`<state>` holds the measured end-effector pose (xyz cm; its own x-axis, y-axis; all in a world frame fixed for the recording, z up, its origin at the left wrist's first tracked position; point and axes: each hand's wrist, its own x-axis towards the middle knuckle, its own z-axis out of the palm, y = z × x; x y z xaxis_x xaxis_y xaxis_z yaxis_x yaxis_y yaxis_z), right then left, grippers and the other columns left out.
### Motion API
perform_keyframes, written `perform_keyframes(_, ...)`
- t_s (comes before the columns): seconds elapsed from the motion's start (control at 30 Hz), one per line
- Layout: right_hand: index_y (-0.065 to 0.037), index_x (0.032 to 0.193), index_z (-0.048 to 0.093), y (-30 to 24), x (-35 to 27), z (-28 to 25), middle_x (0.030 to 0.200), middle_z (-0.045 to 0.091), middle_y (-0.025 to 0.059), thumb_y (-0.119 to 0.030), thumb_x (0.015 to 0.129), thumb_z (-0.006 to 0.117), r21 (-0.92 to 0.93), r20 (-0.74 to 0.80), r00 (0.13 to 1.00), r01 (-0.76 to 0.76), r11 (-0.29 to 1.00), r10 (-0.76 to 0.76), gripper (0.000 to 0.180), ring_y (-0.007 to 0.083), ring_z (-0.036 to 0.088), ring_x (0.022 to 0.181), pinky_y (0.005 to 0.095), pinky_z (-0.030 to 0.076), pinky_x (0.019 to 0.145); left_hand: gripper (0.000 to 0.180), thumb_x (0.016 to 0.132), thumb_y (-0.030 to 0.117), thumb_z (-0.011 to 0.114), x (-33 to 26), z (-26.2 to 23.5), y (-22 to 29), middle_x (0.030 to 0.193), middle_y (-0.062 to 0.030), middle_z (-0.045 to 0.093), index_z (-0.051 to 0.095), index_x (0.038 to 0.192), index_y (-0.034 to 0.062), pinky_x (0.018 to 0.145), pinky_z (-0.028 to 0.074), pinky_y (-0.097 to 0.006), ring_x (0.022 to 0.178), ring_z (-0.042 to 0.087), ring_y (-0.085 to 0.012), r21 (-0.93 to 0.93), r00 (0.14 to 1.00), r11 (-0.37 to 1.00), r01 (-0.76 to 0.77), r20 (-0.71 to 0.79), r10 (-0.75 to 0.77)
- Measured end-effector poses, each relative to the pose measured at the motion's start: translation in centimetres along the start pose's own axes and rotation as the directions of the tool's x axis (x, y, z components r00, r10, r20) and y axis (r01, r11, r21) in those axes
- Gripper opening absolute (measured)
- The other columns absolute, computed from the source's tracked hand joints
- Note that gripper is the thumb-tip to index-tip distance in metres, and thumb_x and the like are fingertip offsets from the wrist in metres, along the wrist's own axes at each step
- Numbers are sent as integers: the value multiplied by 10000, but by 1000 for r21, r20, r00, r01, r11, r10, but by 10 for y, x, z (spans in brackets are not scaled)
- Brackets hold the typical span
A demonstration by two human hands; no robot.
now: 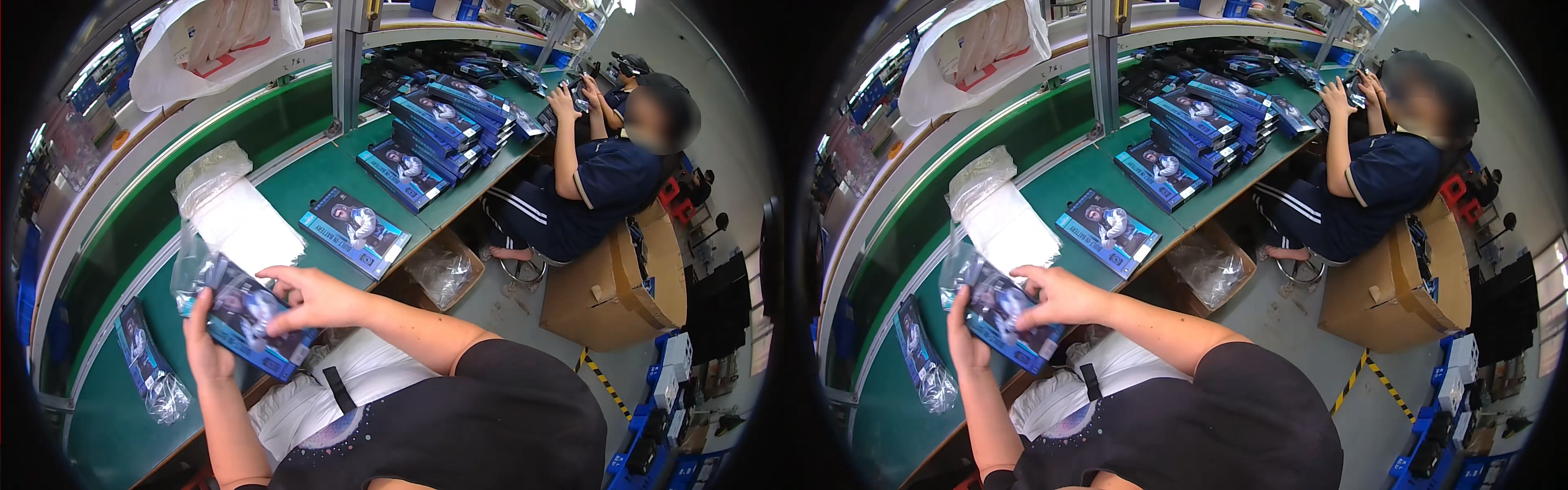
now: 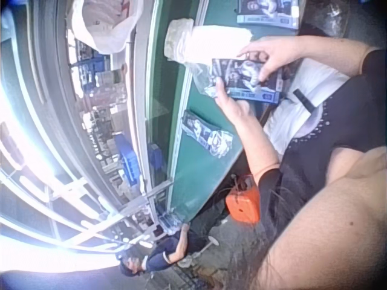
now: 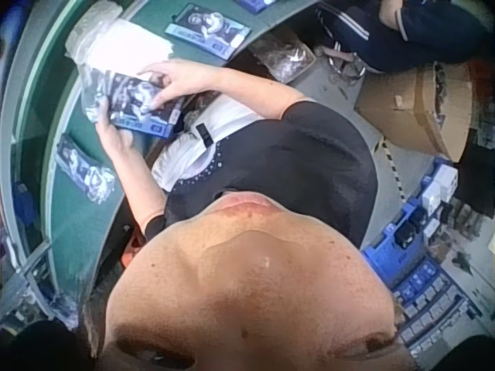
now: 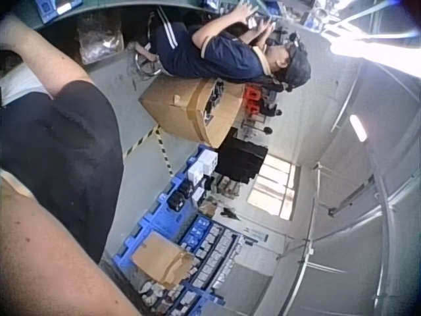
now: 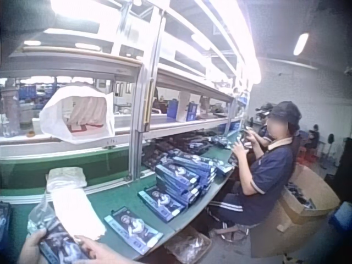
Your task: Packaging small blue product boxes into individual plastic sleeves at an industrial workstation.
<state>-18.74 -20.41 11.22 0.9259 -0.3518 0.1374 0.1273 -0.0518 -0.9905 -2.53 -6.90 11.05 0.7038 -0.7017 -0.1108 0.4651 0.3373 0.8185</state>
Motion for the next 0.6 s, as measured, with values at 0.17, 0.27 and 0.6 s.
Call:
perform_keyframes(0.17,-108,1459,187,-18,-2,-5,1023,608,200,-136,590,810,-341,190,960,262,903,-207,1070,327,626,907,360,483,811,322,913,185,558,-11,9,11,1101,-126,622,538,1157,-24,859,514,-378,988,625,-235,-140,1000,990,13,-18,-15)
perform_keyframes(0.27,-110,1454,241,-22,-1,-1,1182,568,211,-111,664,762,-425,-74,930,297,855,-359,947,282,614,1014,336,481,844,386,904,211,570,-50,49,-11,1136,-142,595,506,1190,-39,853,516,-395,1017,612,-246,165,990,986,-9,138,-14)
perform_keyframes(0.6,19,914,582,-53,-32,9,802,560,124,90,707,466,-445,-151,614,658,608,-775,248,214,558,669,311,459,581,395,970,301,445,-65,46,2,1150,-157,575,537,1137,-44,869,507,-409,1065,587,-279,106,836,941,320,436,-333)
